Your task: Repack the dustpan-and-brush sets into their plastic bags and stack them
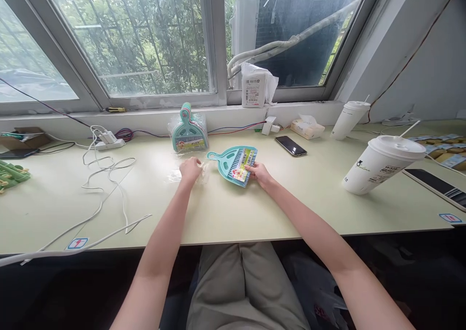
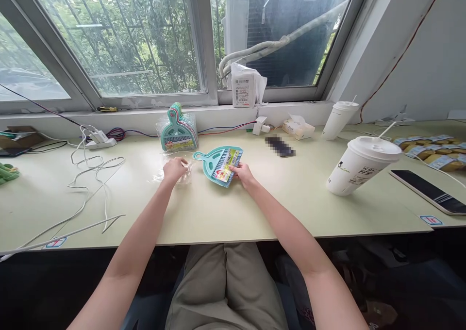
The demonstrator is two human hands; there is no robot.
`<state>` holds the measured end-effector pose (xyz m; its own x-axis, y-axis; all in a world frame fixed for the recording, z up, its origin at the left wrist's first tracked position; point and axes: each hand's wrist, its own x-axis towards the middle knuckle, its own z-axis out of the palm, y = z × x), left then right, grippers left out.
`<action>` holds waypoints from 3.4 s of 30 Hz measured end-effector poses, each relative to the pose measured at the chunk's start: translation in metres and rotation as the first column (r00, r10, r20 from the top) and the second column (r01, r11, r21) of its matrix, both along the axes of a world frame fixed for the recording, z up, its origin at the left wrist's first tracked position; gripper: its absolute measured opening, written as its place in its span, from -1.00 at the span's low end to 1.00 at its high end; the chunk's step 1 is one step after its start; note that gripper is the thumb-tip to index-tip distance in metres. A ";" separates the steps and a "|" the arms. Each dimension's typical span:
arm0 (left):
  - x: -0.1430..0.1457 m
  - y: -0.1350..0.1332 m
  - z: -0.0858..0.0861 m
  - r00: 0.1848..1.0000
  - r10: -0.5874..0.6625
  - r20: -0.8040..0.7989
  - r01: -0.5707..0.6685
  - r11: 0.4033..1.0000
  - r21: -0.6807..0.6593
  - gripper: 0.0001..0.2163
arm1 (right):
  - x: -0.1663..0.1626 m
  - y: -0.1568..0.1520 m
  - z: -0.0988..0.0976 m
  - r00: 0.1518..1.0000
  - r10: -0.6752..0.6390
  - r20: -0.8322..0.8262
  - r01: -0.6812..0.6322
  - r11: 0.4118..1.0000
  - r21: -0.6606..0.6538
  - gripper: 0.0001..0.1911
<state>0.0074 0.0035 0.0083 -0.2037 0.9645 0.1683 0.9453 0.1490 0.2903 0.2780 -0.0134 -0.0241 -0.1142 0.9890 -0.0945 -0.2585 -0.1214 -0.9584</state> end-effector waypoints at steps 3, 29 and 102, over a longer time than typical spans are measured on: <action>0.011 -0.004 0.000 0.991 -0.038 0.132 0.019 0.990 0.142 -0.81 | 0.001 -0.001 0.001 0.999 0.027 0.018 -0.027 1.000 -0.016 -0.88; 0.060 -0.035 0.003 0.928 -0.372 0.011 0.300 0.767 0.567 -0.80 | -0.014 -0.012 0.009 1.000 0.012 -0.023 -0.010 0.996 0.090 -0.75; 0.099 -0.030 -0.021 -0.104 -0.332 0.938 0.421 0.840 0.344 -0.34 | -0.020 -0.014 0.013 0.940 -0.225 -0.256 0.282 0.934 0.217 -0.66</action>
<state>0.1062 -0.0264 -0.0122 0.2753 0.9497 0.1493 -0.2970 -0.0637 0.9528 0.2578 -0.0272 -0.0110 0.1538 0.9759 0.1548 -0.4597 0.2093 -0.8631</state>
